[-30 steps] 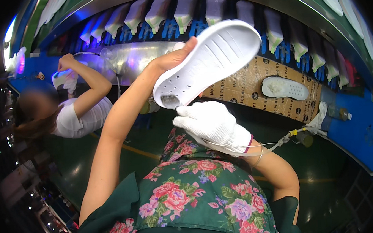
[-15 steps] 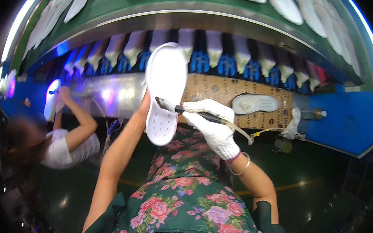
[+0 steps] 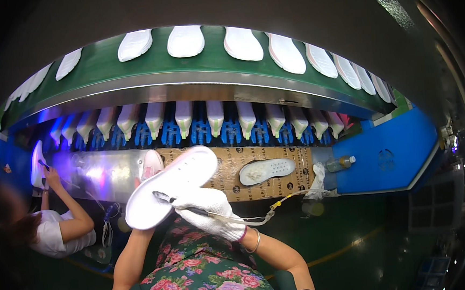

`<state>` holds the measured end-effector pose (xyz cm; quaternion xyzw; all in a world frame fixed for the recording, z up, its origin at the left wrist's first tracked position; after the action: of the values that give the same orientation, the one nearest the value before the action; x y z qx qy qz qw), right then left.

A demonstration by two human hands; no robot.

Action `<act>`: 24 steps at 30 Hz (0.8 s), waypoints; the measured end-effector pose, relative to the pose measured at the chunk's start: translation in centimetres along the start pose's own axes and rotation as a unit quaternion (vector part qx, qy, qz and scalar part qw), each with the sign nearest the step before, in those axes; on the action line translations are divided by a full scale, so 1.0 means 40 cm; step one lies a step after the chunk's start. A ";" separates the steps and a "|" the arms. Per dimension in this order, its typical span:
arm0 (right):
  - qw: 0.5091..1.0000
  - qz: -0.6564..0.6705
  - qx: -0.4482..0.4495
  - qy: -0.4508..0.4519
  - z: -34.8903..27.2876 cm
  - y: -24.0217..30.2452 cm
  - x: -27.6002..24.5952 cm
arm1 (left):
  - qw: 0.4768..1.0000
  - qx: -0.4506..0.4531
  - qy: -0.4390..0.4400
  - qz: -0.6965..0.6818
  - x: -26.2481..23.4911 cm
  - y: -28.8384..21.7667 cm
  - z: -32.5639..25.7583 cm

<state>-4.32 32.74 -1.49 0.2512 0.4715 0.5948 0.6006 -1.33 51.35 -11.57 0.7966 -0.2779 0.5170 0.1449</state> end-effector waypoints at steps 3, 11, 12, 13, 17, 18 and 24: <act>0.998 0.047 0.047 -0.020 0.002 0.026 -0.019 | 0.993 0.017 0.119 0.016 0.079 0.037 -0.053; 0.992 -0.096 -0.015 -0.078 0.037 0.089 -0.051 | 0.990 0.005 0.137 0.023 -0.008 0.110 0.010; 0.989 -0.108 -0.042 -0.089 0.043 0.097 -0.052 | 0.996 0.025 0.078 -0.020 -0.069 0.117 0.025; 0.988 -0.109 -0.049 -0.097 0.047 0.098 -0.052 | 0.995 0.015 0.098 -0.018 -0.053 0.129 0.024; 0.975 -0.152 -0.097 -0.127 0.087 0.113 -0.045 | 0.995 0.004 0.093 0.028 -0.025 0.166 0.035; 0.971 -0.171 -0.109 -0.129 0.095 0.114 -0.044 | 0.995 0.019 0.068 0.072 0.004 0.171 0.029; 0.955 -0.253 -0.115 -0.103 0.118 0.120 -0.020 | 0.993 -0.003 0.105 0.063 -0.009 0.200 0.023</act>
<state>-2.40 34.00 4.90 0.1123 0.3837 0.4447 0.8015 -5.52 44.56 -12.75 0.7187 -0.3122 0.6046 0.1430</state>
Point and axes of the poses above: each hand's wrist, its own z-axis towards the middle knuckle, its own x-axis out of the palm, y = z × x, the point moved 4 cm from there along z, towards the middle knuckle, and after that the axes turned 3 degrees about -x, right-handed, at the moved point
